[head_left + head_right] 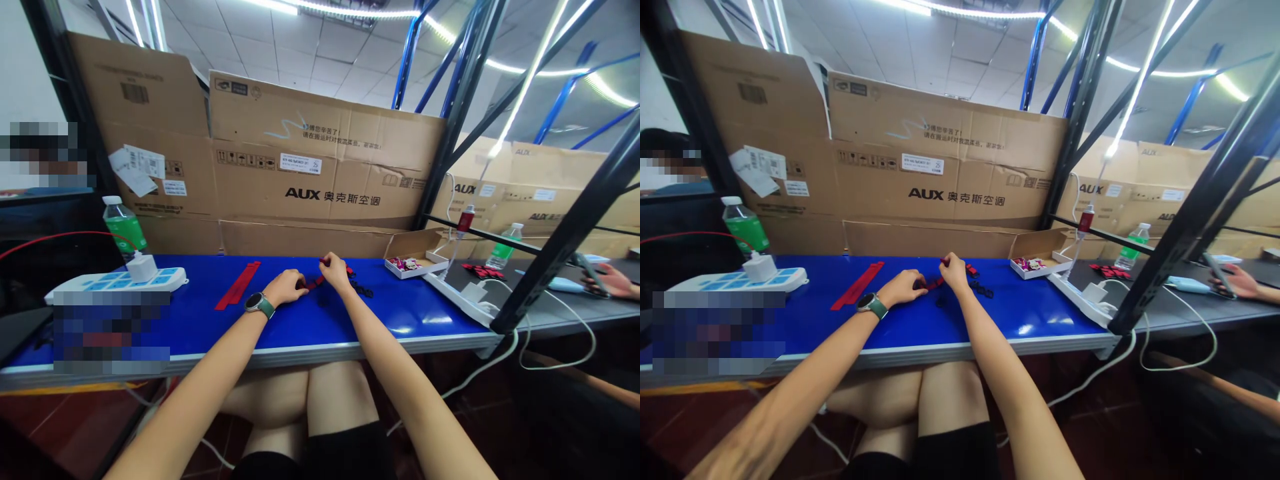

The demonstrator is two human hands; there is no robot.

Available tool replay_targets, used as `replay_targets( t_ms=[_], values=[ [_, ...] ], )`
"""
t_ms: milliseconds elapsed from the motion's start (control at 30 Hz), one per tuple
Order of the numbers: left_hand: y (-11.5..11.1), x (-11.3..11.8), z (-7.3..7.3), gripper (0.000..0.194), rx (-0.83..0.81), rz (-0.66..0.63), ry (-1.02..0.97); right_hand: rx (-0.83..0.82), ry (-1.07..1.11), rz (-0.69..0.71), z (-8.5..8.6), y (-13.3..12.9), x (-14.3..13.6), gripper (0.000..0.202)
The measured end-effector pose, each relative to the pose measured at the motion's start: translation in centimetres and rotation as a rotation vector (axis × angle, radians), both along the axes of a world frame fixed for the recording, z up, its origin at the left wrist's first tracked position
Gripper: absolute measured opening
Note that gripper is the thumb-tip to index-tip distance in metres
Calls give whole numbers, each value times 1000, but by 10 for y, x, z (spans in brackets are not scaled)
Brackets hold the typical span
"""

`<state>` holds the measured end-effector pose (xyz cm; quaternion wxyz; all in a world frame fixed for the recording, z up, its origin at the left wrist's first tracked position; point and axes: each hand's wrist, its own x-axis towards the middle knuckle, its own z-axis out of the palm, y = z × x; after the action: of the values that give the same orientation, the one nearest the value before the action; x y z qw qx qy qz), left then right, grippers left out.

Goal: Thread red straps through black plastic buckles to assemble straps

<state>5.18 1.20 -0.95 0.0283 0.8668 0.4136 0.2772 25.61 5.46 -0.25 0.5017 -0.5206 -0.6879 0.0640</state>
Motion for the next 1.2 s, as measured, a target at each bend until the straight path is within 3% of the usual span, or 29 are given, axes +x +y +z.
replay_targets(
  t_ms=[200,333,500,767,933,1200],
  values=[
    [16,-10,-4,28,-34,107,-125,-14,15,305,3,-1,-1,17],
    [22,-14,-6,25,-61,181,-362,2,-122,356,5,-4,-8,22],
    [12,-8,4,11,41,153,-586,64,-285,425,8,-16,-19,25],
    [2,-7,14,14,94,136,-586,139,-361,409,12,-26,-22,24],
    [0,-8,16,14,137,91,-521,168,-467,281,11,-29,-27,24],
    [-2,-7,17,13,127,173,-574,227,-457,261,8,-32,-32,25]
  ],
)
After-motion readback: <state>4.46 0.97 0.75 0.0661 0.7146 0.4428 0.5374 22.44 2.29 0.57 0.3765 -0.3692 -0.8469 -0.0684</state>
